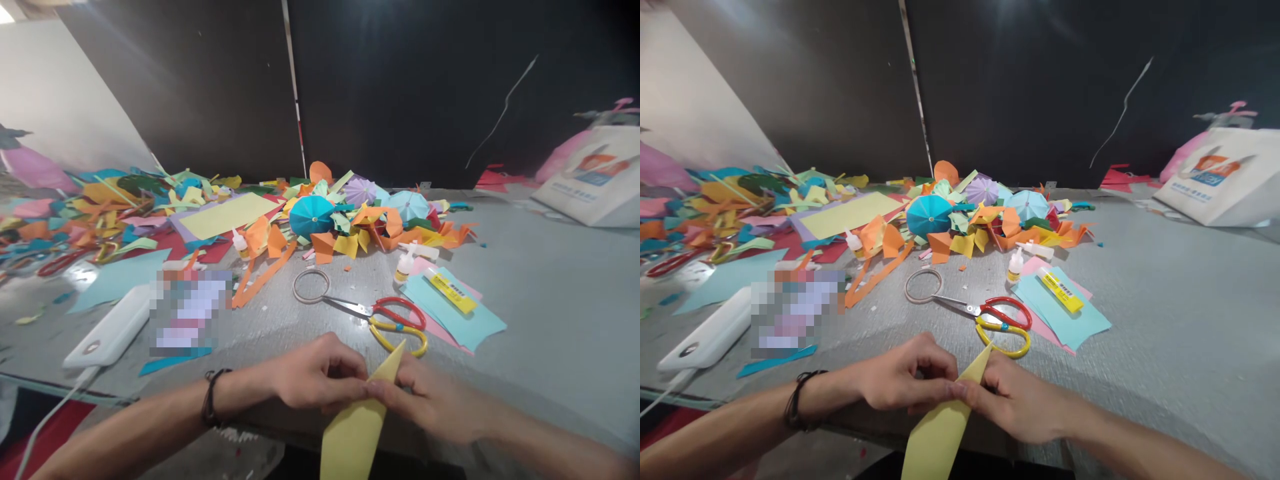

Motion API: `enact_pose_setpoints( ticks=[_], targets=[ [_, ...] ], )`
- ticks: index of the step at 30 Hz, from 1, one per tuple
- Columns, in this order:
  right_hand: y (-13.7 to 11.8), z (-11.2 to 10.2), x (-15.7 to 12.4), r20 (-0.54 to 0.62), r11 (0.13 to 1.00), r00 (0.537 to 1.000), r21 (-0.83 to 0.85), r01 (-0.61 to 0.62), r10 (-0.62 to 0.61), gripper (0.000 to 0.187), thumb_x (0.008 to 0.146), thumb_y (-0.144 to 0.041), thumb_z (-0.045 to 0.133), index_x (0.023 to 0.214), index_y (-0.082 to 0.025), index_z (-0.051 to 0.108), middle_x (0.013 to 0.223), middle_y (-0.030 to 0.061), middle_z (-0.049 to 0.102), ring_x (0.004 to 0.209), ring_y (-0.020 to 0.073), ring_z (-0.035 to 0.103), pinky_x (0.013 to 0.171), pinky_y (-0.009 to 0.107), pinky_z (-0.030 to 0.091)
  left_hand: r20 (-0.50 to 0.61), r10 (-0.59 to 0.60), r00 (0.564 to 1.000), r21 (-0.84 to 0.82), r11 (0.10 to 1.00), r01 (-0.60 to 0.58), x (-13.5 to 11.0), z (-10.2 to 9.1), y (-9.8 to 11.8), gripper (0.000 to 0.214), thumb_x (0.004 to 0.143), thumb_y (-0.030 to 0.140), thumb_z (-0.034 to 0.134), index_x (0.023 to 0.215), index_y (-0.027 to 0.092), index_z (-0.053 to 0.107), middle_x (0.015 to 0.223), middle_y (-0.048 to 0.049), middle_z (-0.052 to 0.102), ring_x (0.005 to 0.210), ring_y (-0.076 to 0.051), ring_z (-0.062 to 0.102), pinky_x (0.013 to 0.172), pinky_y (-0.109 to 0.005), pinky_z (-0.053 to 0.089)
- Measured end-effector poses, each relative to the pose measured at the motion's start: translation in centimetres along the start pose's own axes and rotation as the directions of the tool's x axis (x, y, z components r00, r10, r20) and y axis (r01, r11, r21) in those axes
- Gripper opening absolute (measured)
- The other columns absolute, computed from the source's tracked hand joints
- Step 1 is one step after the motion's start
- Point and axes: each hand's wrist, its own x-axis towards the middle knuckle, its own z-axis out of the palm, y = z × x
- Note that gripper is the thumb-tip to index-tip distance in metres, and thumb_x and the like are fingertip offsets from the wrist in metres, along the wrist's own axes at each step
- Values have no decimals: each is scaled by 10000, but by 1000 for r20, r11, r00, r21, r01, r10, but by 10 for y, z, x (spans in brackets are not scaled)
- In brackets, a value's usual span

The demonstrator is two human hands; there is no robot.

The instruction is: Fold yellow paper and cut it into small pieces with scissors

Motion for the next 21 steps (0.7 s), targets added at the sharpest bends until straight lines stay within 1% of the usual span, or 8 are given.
enact_pose_setpoints(
  ticks=[3,6,8,10,13,15,17,21],
  targets=[
    [-3,-1,0,34,999,999,23,38,-39,659,1043,-681,363,978,-173,778,903,80,662,872,213,579,791,307,500,-27,3,1000,-40,999,-4,0,0,-2,362,976,425,614,741,151,589,504,46,490,424,-58,400,403,-159,297],
    [-4,-2,0,72,999,996,-3,42,-42,666,1055,-667,336,1061,-164,773,972,93,681,862,206,579,795,308,493,-42,7,999,-42,999,-8,0,0,-3,320,968,396,616,773,143,614,506,47,494,425,-59,404,410,-160,298],
    [-4,-2,0,73,999,997,-18,26,-25,671,1054,-669,333,1076,-164,775,978,92,682,858,203,580,794,306,495,-44,12,999,-42,999,-13,0,1,-3,317,964,393,621,770,142,614,506,46,496,425,-59,411,409,-159,296],
    [-5,-2,1,59,1000,998,-3,30,-30,651,1044,-675,363,1105,-174,774,995,91,686,898,214,598,824,314,507,-51,25,998,-64,998,-28,0,1,-2,326,967,395,620,758,145,604,503,49,494,418,-56,403,407,-158,295],
    [-7,0,2,78,995,992,42,94,-97,599,1057,-633,373,1141,-196,774,1038,94,709,989,237,630,896,346,516,-66,46,997,-91,994,-52,1,2,-1,353,980,398,612,730,150,584,499,50,491,408,-49,378,405,-158,294],
    [-7,1,3,93,989,986,56,134,-138,578,1073,-592,363,1103,-200,785,1038,93,721,1017,243,640,929,360,513,-67,54,996,-104,993,-61,1,2,-1,363,984,403,614,725,151,579,501,49,495,406,-47,378,402,-157,299],
    [-5,1,4,92,987,984,59,146,-151,570,1075,-580,372,1064,-191,788,1006,90,721,1004,240,643,926,358,515,-61,56,997,-119,991,-63,1,3,-1,360,982,413,621,737,151,583,504,50,499,401,-49,385,395,-157,302],
    [2,1,3,108,993,988,37,111,-114,530,1068,-569,410,1117,-176,763,1007,79,702,943,215,621,860,315,517,-85,18,996,-142,989,-30,0,2,-3,375,978,458,628,763,155,590,503,53,510,371,-49,376,359,-159,288]
  ],
)
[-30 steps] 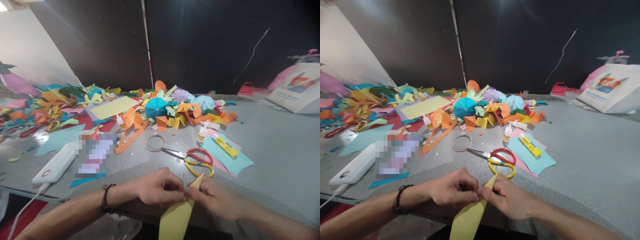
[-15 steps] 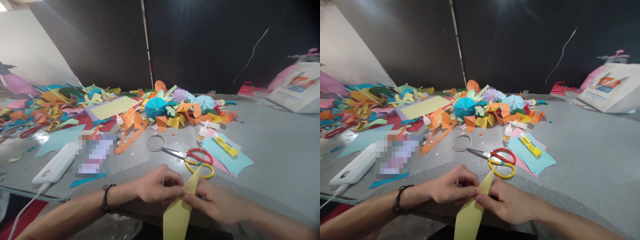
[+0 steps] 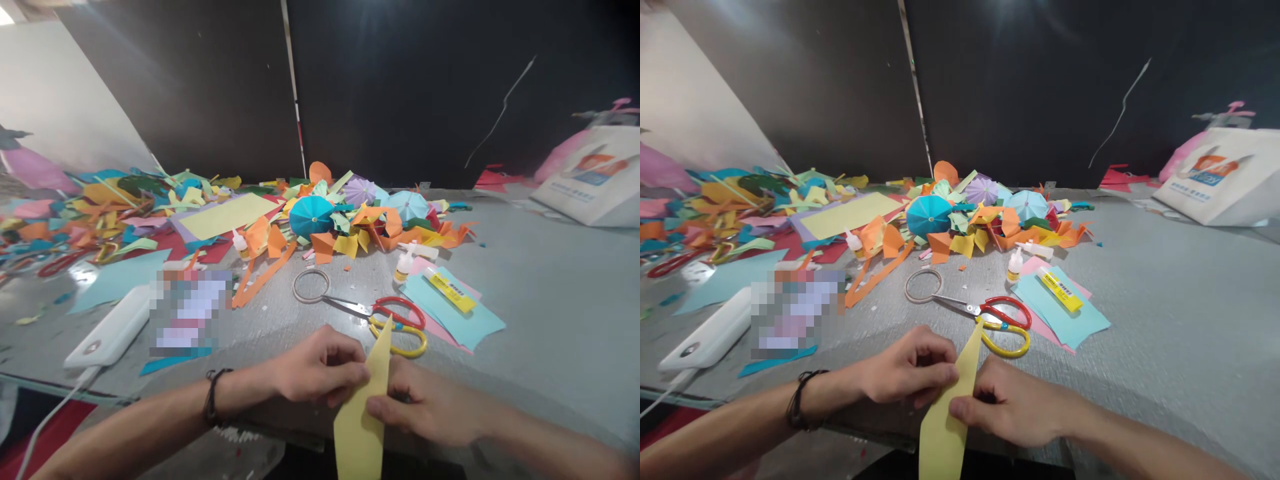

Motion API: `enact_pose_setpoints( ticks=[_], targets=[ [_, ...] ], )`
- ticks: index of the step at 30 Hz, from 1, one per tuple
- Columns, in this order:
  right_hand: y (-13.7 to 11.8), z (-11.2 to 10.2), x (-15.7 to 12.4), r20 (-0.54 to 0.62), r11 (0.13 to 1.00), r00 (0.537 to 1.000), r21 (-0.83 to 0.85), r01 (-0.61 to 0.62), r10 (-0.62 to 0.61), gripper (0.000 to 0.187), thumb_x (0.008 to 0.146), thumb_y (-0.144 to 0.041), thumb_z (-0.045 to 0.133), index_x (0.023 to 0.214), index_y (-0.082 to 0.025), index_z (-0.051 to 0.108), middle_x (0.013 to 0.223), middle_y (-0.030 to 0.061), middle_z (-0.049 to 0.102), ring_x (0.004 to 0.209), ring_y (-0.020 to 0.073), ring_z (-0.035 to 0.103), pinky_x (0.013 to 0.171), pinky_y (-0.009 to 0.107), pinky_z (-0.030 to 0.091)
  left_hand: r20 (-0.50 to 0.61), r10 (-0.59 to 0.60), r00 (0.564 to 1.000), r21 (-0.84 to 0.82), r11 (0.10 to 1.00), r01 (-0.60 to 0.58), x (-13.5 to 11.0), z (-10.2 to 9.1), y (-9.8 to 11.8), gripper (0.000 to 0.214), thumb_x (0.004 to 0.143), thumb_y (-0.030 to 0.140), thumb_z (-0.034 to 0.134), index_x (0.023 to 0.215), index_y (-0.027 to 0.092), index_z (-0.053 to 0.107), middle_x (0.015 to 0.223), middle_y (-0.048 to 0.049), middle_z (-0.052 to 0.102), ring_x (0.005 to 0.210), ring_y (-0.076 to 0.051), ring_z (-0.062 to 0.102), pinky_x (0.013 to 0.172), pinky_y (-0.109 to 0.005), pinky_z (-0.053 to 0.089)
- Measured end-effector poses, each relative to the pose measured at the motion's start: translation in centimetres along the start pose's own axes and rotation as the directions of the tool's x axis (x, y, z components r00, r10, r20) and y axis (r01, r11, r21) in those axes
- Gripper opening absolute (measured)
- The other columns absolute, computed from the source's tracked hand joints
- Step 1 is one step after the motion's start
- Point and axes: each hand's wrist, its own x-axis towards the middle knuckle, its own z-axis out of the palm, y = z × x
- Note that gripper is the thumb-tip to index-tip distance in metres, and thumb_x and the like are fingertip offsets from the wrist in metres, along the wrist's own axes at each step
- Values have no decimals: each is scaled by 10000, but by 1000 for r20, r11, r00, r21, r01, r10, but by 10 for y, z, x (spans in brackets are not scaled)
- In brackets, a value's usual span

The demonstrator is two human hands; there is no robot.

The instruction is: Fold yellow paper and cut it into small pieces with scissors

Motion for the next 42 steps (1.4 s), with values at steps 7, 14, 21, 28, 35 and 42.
enact_pose_setpoints(
  ticks=[7,14,21,28,35,42],
  targets=[
    [2,0,-2,36,998,998,-17,-55,56,510,1072,-522,401,1073,-141,739,881,42,619,730,141,501,678,236,443,-49,13,999,-15,1000,-13,0,0,-2,430,967,527,637,762,152,587,504,50,530,371,-48,404,366,-156,301],
    [3,-1,-3,42,990,991,-54,-127,130,526,1074,-556,373,847,-150,618,745,-5,481,644,115,399,589,225,353,-148,33,988,-65,997,-43,0,0,-5,428,977,541,624,788,161,575,503,43,527,376,-57,403,376,-167,288],
    [3,-1,-2,59,989,989,-70,-132,136,530,1057,-583,385,723,-180,468,685,-33,405,608,94,354,550,219,295,-212,36,977,-106,993,-59,0,-1,-5,436,961,560,644,781,170,567,479,53,521,339,-54,383,346,-169,268],
    [0,-2,-1,49,995,995,-59,-83,86,479,1060,-541,397,751,-185,480,690,-37,408,612,99,357,554,228,297,-245,49,968,-113,990,-79,1,-1,-4,446,953,563,653,768,169,555,473,54,519,331,-52,380,336,-170,274],
    [0,-2,-3,16,988,989,-42,-148,148,526,1051,-596,394,709,-198,431,636,-50,367,567,97,311,519,241,259,-323,76,943,-168,976,-136,4,-2,-9,445,933,574,678,792,173,547,474,71,521,313,-45,387,320,-149,307],
    [2,-6,-4,-245,979,948,33,-201,203,697,997,-787,298,596,-219,363,561,-40,339,547,120,318,534,284,259,-453,83,887,-217,956,-200,6,-6,-7,387,941,516,681,815,174,553,471,65,556,287,-45,399,302,-136,243]
  ],
)
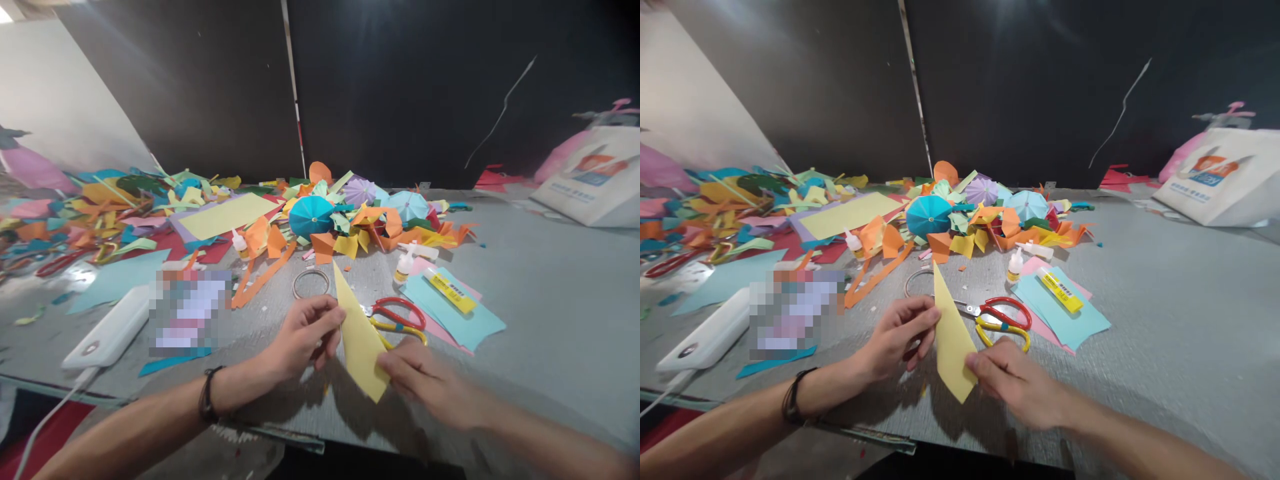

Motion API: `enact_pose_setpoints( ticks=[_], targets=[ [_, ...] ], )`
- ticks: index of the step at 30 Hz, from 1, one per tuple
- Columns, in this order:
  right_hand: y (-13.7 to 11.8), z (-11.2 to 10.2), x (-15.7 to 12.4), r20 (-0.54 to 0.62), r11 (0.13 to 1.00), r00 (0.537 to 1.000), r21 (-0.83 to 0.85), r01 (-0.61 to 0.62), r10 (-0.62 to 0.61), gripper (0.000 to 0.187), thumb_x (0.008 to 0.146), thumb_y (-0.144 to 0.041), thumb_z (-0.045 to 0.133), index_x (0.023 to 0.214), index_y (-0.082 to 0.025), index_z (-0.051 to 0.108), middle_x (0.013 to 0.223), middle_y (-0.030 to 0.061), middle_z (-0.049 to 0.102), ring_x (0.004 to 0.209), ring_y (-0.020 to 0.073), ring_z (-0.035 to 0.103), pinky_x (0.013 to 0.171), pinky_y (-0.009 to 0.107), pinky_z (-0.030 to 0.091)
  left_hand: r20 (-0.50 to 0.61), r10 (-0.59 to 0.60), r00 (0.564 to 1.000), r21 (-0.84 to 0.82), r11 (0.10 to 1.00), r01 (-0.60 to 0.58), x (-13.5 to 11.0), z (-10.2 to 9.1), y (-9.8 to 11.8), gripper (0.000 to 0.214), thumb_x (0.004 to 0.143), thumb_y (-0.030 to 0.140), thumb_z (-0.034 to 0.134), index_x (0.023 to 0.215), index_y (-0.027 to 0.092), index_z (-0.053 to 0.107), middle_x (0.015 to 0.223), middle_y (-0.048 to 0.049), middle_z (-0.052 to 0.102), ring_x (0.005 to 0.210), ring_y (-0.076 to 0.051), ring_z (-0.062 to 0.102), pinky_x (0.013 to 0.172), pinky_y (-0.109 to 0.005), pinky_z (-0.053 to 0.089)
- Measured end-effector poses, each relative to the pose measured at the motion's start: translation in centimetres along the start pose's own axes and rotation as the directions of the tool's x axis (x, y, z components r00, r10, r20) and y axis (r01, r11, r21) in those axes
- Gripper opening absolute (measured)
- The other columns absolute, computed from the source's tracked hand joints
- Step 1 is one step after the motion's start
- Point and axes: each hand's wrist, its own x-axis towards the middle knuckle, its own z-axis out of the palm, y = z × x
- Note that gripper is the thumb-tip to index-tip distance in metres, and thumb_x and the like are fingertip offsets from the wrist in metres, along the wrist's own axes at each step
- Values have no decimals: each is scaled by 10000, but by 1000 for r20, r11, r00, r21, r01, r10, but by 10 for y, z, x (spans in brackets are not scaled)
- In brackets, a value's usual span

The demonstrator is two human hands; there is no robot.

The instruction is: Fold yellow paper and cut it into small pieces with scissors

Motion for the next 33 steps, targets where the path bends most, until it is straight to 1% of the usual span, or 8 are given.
enact_pose_setpoints(
  ticks=[4,7,11,14,18,21,26,33],
  targets=[
    [-2,-4,2,-42,1000,999,4,10,-10,701,998,-783,324,568,-229,315,518,-54,286,500,106,250,510,292,217,13,-14,1000,-29,999,15,3,-5,0,382,917,503,700,793,170,561,465,57,563,279,-45,392,296,-139,242],
    [3,-6,3,-152,995,985,47,92,-84,680,994,-777,368,595,-226,346,543,-56,292,502,105,245,493,290,189,14,-29,999,-56,998,29,4,-11,-1,357,853,483,747,832,149,623,424,65,529,265,-48,335,278,-151,242],
    [18,-13,8,-432,964,898,198,180,-79,653,981,-735,478,584,-232,355,511,-67,276,469,102,223,475,290,166,56,-52,997,-60,997,55,4,-13,-2,329,776,424,785,804,118,666,403,49,530,259,-44,313,276,-161,245],
    [27,-19,13,-558,934,827,258,247,-65,634,997,-699,482,580,-228,403,505,-47,342,483,121,310,488,288,258,96,-91,991,-81,992,99,4,-10,0,310,805,415,755,810,117,670,434,26,574,258,-64,397,279,-164,242],
    [27,-17,16,-458,886,881,351,302,-119,612,951,-781,449,914,-194,616,669,8,565,562,161,491,546,306,425,39,-88,995,-159,983,93,8,-7,3,336,855,418,714,717,121,634,519,-21,650,287,-86,497,288,-171,294],
    [22,-10,16,-379,878,918,393,274,-117,633,888,-765,594,1114,-174,598,810,42,653,586,159,565,539,295,461,33,-87,996,-176,980,91,11,-6,2,345,870,421,703,724,114,647,570,-49,688,308,-97,535,298,-175,319],
    [21,-14,16,-487,908,873,354,225,-27,397,939,-563,679,947,-171,615,664,-18,575,509,111,500,486,247,390,82,-87,993,-86,992,94,9,-6,-4,462,899,463,665,648,76,686,489,-44,594,343,-87,528,334,-176,327],
    [28,-36,18,-575,885,818,392,252,22,361,860,-467,722,691,-190,563,495,-67,408,425,80,342,428,234,255,31,-38,999,-163,986,42,10,-11,0,354,896,425,636,873,84,730,577,-30,662,333,-87,525,328,-182,317]
  ],
)
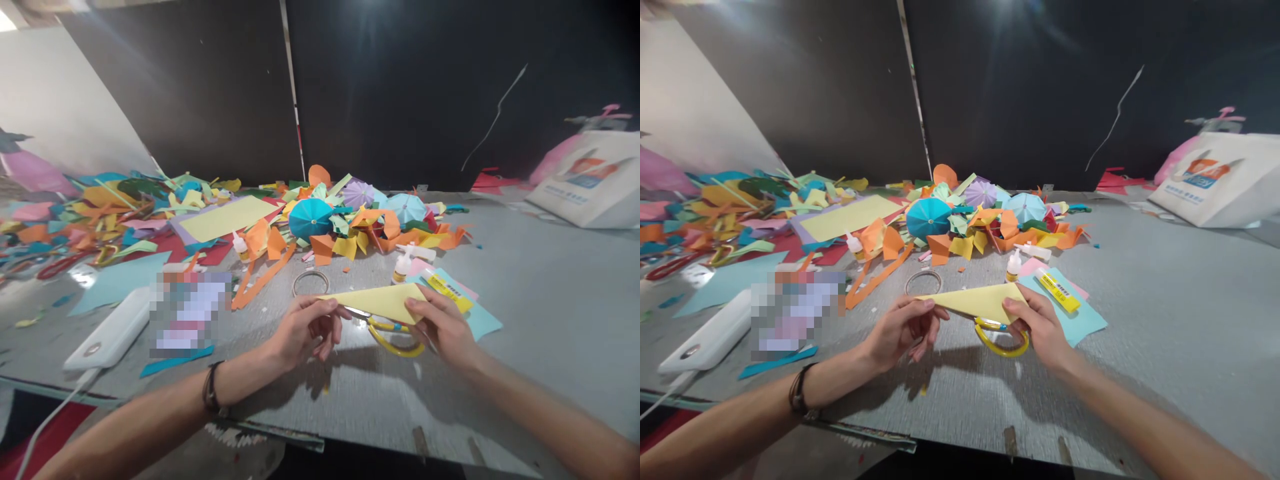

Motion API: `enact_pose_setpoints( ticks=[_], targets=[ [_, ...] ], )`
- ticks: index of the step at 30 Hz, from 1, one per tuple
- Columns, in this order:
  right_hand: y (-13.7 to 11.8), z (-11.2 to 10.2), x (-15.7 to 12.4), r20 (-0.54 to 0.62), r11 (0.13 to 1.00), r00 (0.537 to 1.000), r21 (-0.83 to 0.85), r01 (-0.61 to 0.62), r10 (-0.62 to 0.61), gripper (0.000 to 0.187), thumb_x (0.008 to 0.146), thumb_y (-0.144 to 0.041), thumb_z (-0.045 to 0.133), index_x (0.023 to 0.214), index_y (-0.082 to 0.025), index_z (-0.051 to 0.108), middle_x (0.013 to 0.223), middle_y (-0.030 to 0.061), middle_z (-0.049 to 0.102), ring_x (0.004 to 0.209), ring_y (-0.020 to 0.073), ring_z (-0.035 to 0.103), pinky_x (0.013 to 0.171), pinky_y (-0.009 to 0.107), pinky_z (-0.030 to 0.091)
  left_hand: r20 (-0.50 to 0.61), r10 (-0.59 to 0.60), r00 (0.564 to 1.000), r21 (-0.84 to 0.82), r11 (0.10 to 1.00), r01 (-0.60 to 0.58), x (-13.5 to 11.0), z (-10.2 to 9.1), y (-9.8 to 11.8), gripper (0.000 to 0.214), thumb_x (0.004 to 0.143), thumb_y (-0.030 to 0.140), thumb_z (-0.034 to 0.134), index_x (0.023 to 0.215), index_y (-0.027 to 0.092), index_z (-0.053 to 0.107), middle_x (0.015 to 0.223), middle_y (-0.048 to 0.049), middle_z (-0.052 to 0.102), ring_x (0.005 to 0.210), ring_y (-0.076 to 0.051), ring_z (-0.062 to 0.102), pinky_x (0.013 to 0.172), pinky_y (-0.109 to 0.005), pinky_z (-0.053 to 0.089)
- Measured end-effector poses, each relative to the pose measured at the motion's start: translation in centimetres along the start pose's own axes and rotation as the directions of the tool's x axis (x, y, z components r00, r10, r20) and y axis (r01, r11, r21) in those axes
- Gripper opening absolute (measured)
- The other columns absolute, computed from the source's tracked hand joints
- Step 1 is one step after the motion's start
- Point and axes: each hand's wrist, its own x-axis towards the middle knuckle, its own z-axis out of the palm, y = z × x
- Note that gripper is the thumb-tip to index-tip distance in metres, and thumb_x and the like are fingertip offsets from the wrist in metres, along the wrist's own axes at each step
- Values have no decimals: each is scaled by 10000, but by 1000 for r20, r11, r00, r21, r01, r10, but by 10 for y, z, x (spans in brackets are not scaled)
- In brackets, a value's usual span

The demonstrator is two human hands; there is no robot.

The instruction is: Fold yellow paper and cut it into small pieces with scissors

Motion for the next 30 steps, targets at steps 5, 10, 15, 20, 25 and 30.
enact_pose_setpoints(
  ticks=[5,10,15,20,25,30],
  targets=[
    [-3,-4,4,-36,999,998,10,-48,48,324,773,-436,779,681,-198,579,503,-68,394,428,83,311,401,224,246,49,-74,996,58,996,72,1,-1,-1,333,892,405,662,790,92,712,499,-15,621,314,-78,511,302,-153,269],
    [1,-3,7,-30,998,999,56,-25,27,526,833,-621,717,577,-205,521,509,-20,484,452,111,424,448,250,375,153,-202,967,81,978,191,2,-3,-5,345,871,401,684,756,78,719,461,-30,609,288,-90,494,269,-162,255],
    [8,5,0,208,998,977,39,-50,41,584,811,-757,705,730,-182,643,654,21,611,472,118,485,470,273,414,224,-250,942,43,968,246,1,-2,-7,383,930,448,669,843,81,731,498,-41,653,298,-89,524,279,-153,276],
    [6,11,-16,268,968,959,-251,-26,95,565,972,-706,531,733,-199,602,593,6,552,560,156,529,620,316,450,432,-383,817,133,923,362,0,-1,-8,467,935,543,671,954,79,717,583,-64,707,368,-120,615,302,-159,354],
    [1,13,-19,236,923,961,-382,-43,142,622,957,-780,435,686,-226,515,567,-5,479,539,159,479,551,313,404,377,-339,862,173,940,294,3,1,-14,440,906,549,728,988,123,654,644,-49,736,384,-114,630,314,-150,383],
    [3,15,-19,273,952,950,-298,-67,152,627,935,-802,470,723,-215,529,563,-23,466,511,133,453,525,303,402,377,-303,875,121,953,278,5,0,-13,365,916,482,739,917,137,619,657,-57,745,381,-121,634,306,-150,371]
  ],
)
